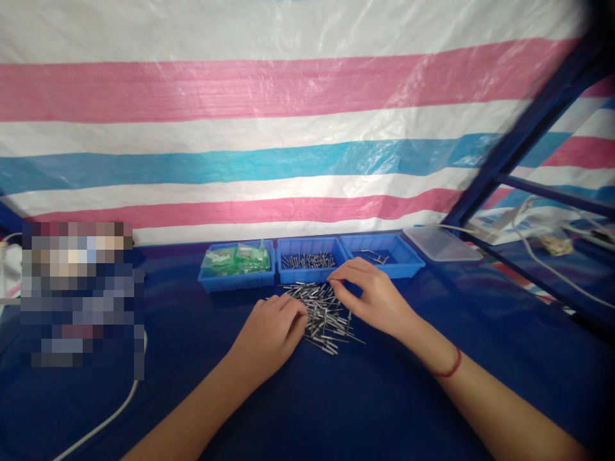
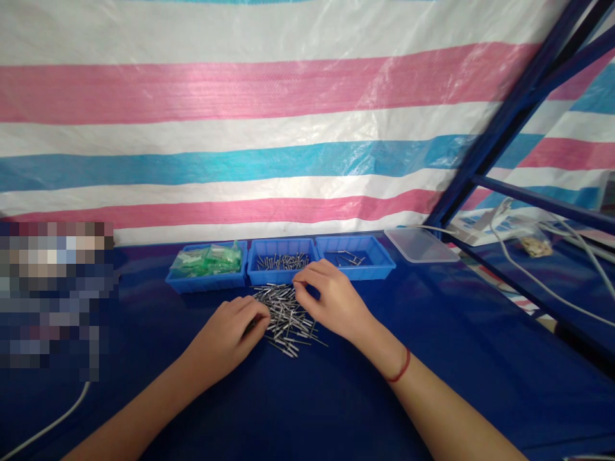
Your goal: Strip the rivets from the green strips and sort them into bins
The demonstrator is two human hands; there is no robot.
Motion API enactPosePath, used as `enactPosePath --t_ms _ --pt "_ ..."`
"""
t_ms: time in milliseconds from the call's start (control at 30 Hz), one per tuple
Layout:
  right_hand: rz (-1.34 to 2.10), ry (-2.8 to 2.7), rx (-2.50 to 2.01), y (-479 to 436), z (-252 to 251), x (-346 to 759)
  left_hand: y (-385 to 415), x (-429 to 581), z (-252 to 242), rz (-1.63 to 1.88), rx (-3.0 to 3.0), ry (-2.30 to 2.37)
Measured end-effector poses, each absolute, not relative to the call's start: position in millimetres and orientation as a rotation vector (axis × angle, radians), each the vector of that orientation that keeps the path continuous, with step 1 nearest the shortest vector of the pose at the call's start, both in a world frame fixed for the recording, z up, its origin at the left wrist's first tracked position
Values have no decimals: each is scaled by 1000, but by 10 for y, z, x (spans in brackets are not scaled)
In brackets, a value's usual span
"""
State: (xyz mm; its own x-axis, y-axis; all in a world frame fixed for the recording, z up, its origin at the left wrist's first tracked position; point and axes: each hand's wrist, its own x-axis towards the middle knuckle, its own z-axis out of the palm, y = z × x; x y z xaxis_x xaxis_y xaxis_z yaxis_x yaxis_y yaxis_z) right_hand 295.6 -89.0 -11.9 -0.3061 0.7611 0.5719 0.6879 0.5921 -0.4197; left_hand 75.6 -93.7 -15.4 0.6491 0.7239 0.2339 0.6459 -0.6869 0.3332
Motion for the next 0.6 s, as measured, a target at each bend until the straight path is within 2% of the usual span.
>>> enactPosePath --t_ms 267,600 --pt "491 -2181 -947 -1070 -63 2712 -956 799 -128 811 2080 1146" --pt "806 -2008 -957 -1098 -138 2624 -1011 821 -87 945 2013 1068"
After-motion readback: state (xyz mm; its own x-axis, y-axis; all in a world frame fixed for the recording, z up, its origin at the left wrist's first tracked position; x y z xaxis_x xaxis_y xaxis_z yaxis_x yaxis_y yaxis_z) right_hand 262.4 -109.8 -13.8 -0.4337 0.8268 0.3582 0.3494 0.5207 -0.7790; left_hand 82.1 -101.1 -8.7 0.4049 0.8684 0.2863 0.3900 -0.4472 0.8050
